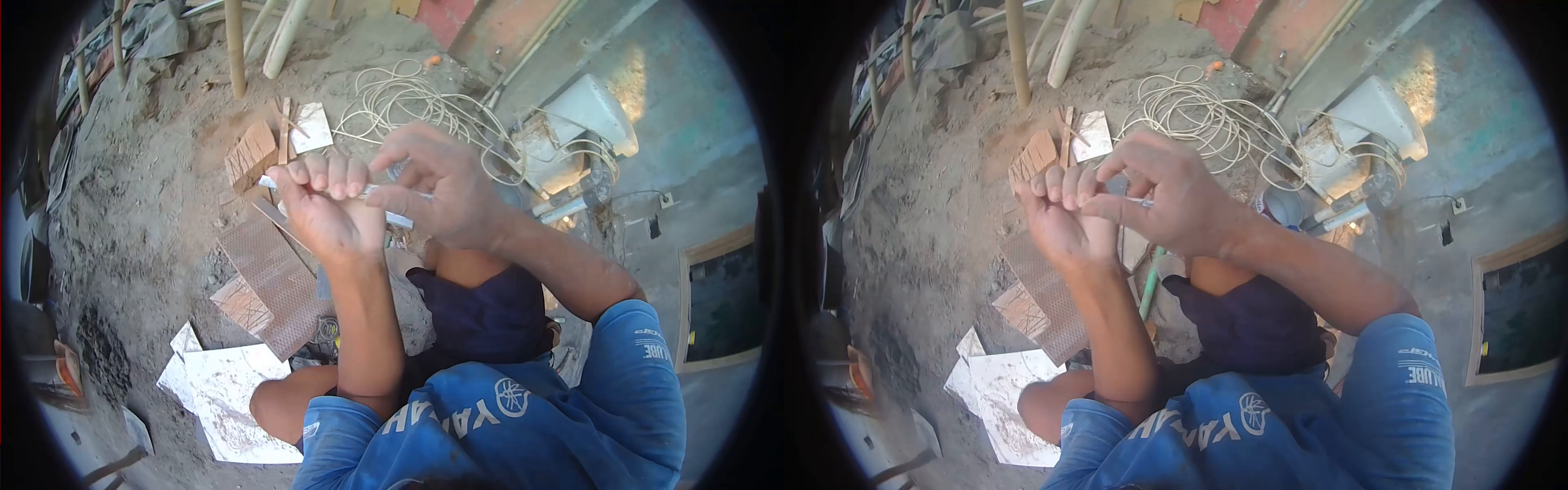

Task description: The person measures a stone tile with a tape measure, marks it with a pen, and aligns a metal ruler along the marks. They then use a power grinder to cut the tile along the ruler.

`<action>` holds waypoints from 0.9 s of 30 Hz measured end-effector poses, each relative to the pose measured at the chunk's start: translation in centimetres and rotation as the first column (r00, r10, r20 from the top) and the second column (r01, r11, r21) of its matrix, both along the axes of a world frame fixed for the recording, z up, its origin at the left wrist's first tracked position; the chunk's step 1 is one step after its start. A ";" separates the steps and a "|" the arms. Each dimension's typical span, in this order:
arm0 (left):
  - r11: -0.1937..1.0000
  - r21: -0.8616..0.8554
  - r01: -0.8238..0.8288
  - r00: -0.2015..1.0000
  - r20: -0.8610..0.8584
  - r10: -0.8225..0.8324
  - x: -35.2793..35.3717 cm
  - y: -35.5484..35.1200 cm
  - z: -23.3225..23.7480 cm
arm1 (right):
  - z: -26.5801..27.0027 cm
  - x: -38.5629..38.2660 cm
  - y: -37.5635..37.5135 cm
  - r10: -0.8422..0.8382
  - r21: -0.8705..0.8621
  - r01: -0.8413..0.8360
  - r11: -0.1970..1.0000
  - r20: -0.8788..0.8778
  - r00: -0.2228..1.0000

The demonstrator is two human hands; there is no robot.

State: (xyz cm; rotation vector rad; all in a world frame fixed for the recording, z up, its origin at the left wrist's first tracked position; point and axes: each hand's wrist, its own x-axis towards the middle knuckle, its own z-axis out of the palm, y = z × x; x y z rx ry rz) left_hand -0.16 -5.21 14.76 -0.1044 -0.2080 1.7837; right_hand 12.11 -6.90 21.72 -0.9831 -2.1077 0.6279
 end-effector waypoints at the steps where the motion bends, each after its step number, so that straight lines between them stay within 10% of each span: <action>1: 0.999 -0.044 0.005 1.000 0.021 -0.004 0.6 0.0 0.4 | 1.1 0.7 0.2 -0.067 -0.249 0.080 0.965 0.060 0.996; 3: 0.996 -0.092 -0.008 0.999 0.053 0.013 1.3 0.2 0.5 | 1.6 0.8 0.8 -0.092 -0.476 0.159 0.865 0.160 0.983; 5: 0.996 -0.066 -0.066 0.998 -0.002 0.066 1.8 0.7 0.2 | 1.1 0.4 1.4 -0.037 -0.203 0.082 0.976 0.217 0.975; 15: 0.976 -0.214 -0.045 0.964 -0.266 -0.014 5.4 6.8 -10.2 | -5.0 6.2 7.5 -0.047 -0.172 0.142 0.975 0.465 0.884; 20: 0.777 -0.555 -0.296 0.518 -0.777 -0.358 1.1 7.9 -21.0 | -20.2 24.4 2.0 -0.347 -0.337 0.482 0.808 0.388 0.854; 27: 0.713 -0.518 -0.472 0.006 -0.811 -0.585 -0.5 8.0 -29.0 | -29.2 30.1 -9.7 -0.548 -0.309 0.698 0.646 0.449 0.706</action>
